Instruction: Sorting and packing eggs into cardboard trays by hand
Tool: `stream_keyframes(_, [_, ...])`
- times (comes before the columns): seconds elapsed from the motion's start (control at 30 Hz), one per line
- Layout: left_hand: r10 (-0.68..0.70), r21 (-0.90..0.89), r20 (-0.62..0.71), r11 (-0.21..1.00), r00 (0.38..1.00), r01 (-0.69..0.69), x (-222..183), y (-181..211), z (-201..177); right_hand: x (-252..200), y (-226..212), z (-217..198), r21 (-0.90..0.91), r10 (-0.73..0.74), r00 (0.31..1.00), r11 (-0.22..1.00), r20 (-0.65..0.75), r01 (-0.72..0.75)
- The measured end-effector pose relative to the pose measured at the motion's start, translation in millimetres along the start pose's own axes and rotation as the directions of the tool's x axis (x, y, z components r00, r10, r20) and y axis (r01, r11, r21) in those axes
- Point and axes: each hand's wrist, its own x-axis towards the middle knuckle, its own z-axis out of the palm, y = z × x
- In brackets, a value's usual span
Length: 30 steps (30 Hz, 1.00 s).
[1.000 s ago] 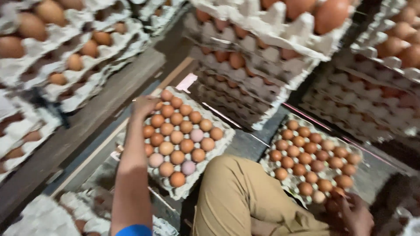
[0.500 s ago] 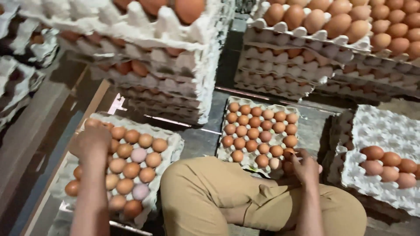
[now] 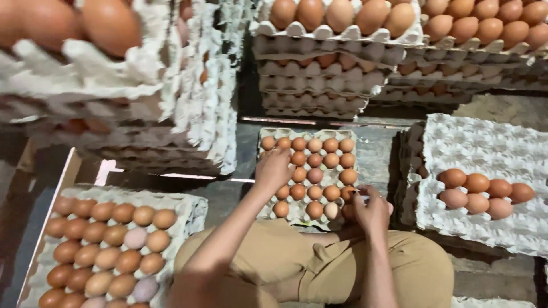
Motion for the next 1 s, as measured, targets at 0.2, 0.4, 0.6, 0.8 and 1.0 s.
stream_keyframes(0.2, [-0.066, 0.234, -0.038, 0.970, 0.997, 0.073, 31.8, 29.1, 58.5, -2.0, -6.6, -9.5, 0.061, 0.005, 1.000, 0.998, 0.030, -0.007])
stream_keyframes(0.4, [0.104, 0.302, -0.266, 0.953, 0.958, -0.020, 17.6, 33.6, 36.1, -3.5, -10.5, -13.6, 0.092, 0.039, 0.996, 0.995, 0.075, -0.046])
stream_keyframes(0.6, [0.193, -0.980, 0.062, 0.199, 0.979, 0.023, -19.8, 18.5, 2.3, -6.7, -10.0, -14.8, 0.089, 0.029, 0.996, 0.995, 0.089, -0.037])
stream_keyframes(0.8, [0.265, -0.881, 0.062, -0.438, 0.962, 0.178, -120.0, 40.7, -62.7, -22.6, -31.5, -27.4, 0.229, -0.098, 0.995, 0.969, 0.012, 0.093])
stream_keyframes(1.0, [0.062, -0.922, -0.020, -0.387, 0.998, 0.005, -176.3, -24.5, -61.8, -35.3, -27.3, -24.3, 0.106, -0.067, 0.994, 0.993, 0.082, 0.058])
